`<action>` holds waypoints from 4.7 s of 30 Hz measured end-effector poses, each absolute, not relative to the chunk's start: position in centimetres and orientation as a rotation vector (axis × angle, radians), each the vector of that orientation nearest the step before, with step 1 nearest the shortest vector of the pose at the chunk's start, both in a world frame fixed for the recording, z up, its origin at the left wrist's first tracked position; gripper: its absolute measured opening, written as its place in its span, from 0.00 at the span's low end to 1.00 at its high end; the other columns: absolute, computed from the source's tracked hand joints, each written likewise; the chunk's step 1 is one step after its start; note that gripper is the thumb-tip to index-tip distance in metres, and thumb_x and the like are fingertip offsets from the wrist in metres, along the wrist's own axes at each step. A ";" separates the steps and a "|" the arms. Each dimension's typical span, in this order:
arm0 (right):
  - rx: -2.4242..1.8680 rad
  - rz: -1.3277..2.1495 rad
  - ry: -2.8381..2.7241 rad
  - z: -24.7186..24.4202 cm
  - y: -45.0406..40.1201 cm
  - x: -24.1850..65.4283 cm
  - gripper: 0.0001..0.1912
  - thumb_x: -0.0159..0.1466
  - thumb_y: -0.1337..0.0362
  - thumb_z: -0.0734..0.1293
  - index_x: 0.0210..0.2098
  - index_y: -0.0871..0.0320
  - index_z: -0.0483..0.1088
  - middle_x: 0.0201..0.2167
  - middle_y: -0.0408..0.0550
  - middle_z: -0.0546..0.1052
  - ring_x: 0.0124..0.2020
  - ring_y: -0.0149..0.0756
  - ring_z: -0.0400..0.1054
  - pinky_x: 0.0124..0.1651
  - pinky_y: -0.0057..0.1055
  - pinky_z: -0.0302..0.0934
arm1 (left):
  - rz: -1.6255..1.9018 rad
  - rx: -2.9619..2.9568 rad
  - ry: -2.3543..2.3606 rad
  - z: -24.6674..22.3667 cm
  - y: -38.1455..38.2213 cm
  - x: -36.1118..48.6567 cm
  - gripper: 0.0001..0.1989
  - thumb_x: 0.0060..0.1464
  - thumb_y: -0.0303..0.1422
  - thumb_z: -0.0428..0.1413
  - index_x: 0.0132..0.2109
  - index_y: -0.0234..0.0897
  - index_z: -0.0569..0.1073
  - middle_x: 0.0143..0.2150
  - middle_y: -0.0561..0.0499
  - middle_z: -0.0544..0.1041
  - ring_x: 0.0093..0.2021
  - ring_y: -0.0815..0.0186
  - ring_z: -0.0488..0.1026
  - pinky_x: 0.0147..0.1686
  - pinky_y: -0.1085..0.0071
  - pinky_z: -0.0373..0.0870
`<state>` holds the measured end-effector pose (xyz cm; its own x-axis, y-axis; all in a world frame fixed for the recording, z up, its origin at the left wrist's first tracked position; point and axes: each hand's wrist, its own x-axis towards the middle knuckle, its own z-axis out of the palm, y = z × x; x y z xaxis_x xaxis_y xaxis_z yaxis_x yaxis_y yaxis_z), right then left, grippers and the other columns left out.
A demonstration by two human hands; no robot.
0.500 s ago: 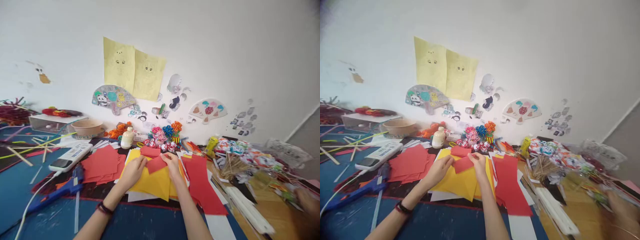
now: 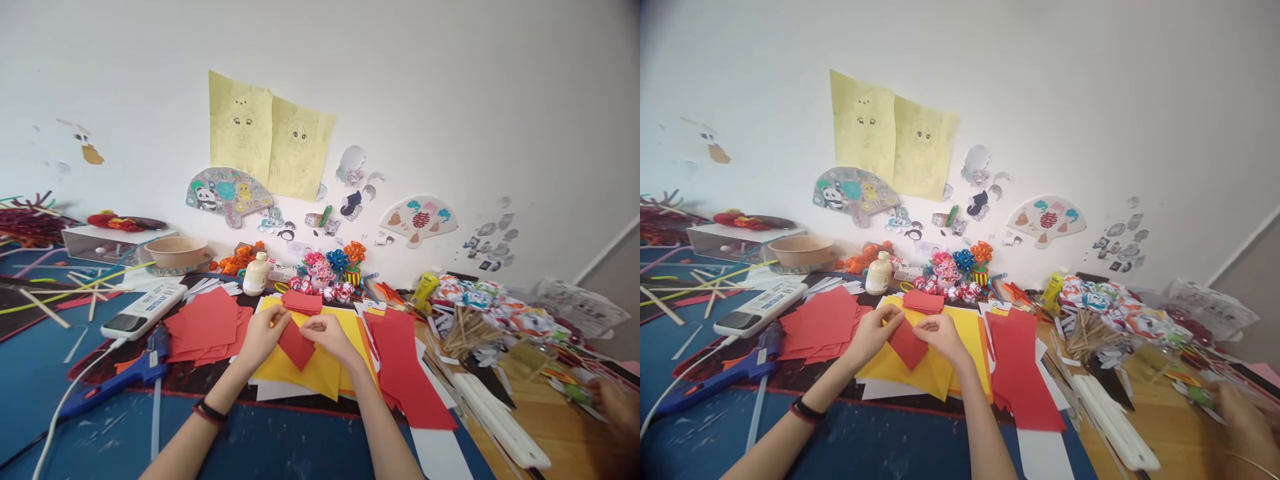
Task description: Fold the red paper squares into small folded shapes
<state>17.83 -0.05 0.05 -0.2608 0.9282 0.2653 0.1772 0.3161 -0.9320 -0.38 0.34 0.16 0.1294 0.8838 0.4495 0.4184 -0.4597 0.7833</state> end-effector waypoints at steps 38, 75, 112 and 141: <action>-1.042 0.750 -1.510 -0.5 0.5 17.7 0.20 0.60 0.48 0.64 0.23 0.59 0.66 0.21 0.41 0.66 0.26 0.32 0.58 0.29 0.27 0.53 | 1.110 1.943 1.148 1.9 -0.1 -1.4 0.14 0.50 0.39 0.52 0.26 0.35 0.76 0.27 0.50 0.77 0.28 0.66 0.68 0.31 0.71 0.62; -1.121 0.691 -1.382 -2.1 1.9 17.9 0.12 0.58 0.59 0.63 0.34 0.58 0.76 0.33 0.50 0.78 0.35 0.41 0.70 0.40 0.34 0.63 | 0.924 2.676 1.330 -0.9 -1.8 1.9 0.35 0.53 0.39 0.54 0.65 0.42 0.52 0.58 0.41 0.68 0.50 0.52 0.70 0.46 0.60 0.63; -0.897 1.326 -1.409 0.3 -1.0 17.3 0.22 0.53 0.52 0.72 0.43 0.59 0.74 0.36 0.50 0.78 0.37 0.44 0.71 0.39 0.37 0.64 | 1.254 1.371 0.895 -0.1 0.5 0.0 0.16 0.45 0.42 0.60 0.38 0.35 0.75 0.38 0.46 0.79 0.38 0.59 0.75 0.36 0.68 0.70; -0.852 1.177 -1.572 0.2 -0.7 17.1 0.15 0.61 0.54 0.65 0.26 0.60 0.71 0.24 0.42 0.68 0.25 0.30 0.58 0.28 0.25 0.52 | 1.250 1.711 0.890 0.7 -0.5 0.4 0.12 0.54 0.40 0.53 0.34 0.36 0.74 0.35 0.50 0.76 0.38 0.63 0.71 0.40 0.70 0.65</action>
